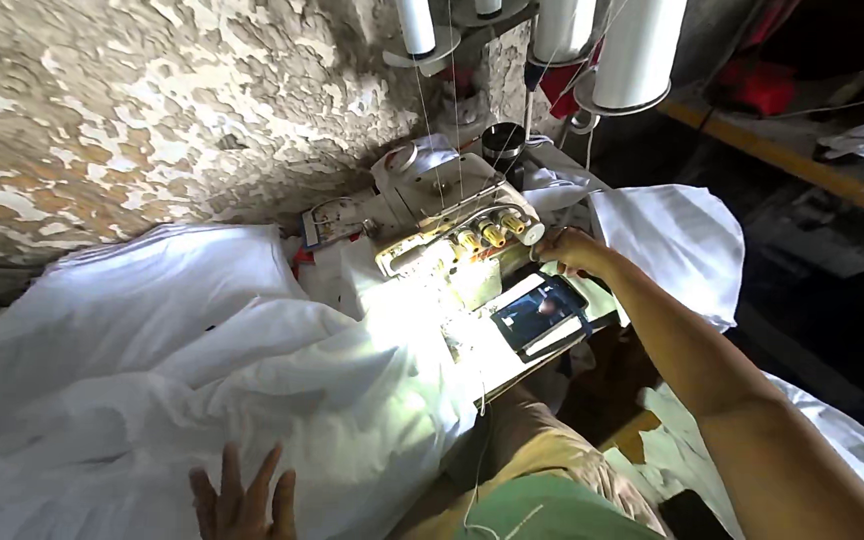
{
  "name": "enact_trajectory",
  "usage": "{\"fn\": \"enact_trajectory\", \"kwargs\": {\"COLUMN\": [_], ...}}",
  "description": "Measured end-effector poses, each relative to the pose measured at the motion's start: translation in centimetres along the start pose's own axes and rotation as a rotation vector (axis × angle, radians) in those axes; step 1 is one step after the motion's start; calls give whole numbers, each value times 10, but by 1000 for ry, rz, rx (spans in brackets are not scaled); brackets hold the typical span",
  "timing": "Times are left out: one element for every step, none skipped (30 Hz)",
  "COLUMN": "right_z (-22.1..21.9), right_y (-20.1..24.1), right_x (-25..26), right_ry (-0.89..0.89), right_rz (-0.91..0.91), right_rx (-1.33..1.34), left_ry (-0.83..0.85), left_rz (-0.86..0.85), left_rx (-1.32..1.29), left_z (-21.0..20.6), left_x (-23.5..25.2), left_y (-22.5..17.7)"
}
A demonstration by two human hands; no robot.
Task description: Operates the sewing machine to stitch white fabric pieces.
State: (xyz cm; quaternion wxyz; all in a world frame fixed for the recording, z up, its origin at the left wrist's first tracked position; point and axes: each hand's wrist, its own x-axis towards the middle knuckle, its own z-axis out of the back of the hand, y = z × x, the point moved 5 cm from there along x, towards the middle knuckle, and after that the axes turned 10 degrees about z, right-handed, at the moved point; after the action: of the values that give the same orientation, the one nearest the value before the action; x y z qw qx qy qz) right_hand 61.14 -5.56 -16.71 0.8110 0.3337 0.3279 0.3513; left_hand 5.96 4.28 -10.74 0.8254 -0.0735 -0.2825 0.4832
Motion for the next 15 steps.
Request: {"fn": "enact_trajectory", "kwargs": {"right_z": [0, 1, 3, 7, 11, 14, 15, 10, -5, -31, -64, -99, -129, -151, -166], "right_y": [-5, -6, -5, 0, 9, 20, 37, 53, 69, 83, 98, 113, 127, 139, 147], "right_x": [6, 8, 7, 0, -14, -34, -62, -92, -124, -156, -185, -211, -231, -243, -248], "right_ry": [3, 1, -27, -75, -151, -251, -347, -394, -339, -168, 103, 416, 663, 823, 915], "right_rz": [-7, 3, 28, 68, 132, 217, 321, 443, 565, 672, 745, 822, 909, 1006, 1084], "right_rx": [-24, -61, -99, -127, -167, -177, -144, -39, 167, 439, 668, 791, 838, 853, 853], "left_ry": [3, 17, 36, 51, 63, 82, 109, 158, 222, 311, 410, 511, 613, 712, 783], "left_rz": [19, 38, 53, 64, 66, 66, 66, 77, 98, 138, 177, 202, 198, 168, 147], "left_rx": [-14, -30, -54, -92, -139, -213, -323, -480, -650, -810, -960, -1105, -1227, -1316, -1373], "left_z": [0, 0, 0, -1, -1, -1, -2, -4, -9, -16, -25, -34, -41, -46, -48], "left_x": [-8, -16, -22, -27, -30, -33, -33, -32, -30, -28, -26, -25, -25, -25, -26], "left_y": [5, 8, 11, 12, 11, 7, 0, -10, -24, -41, -63, -86, -108, -128, -143]}}
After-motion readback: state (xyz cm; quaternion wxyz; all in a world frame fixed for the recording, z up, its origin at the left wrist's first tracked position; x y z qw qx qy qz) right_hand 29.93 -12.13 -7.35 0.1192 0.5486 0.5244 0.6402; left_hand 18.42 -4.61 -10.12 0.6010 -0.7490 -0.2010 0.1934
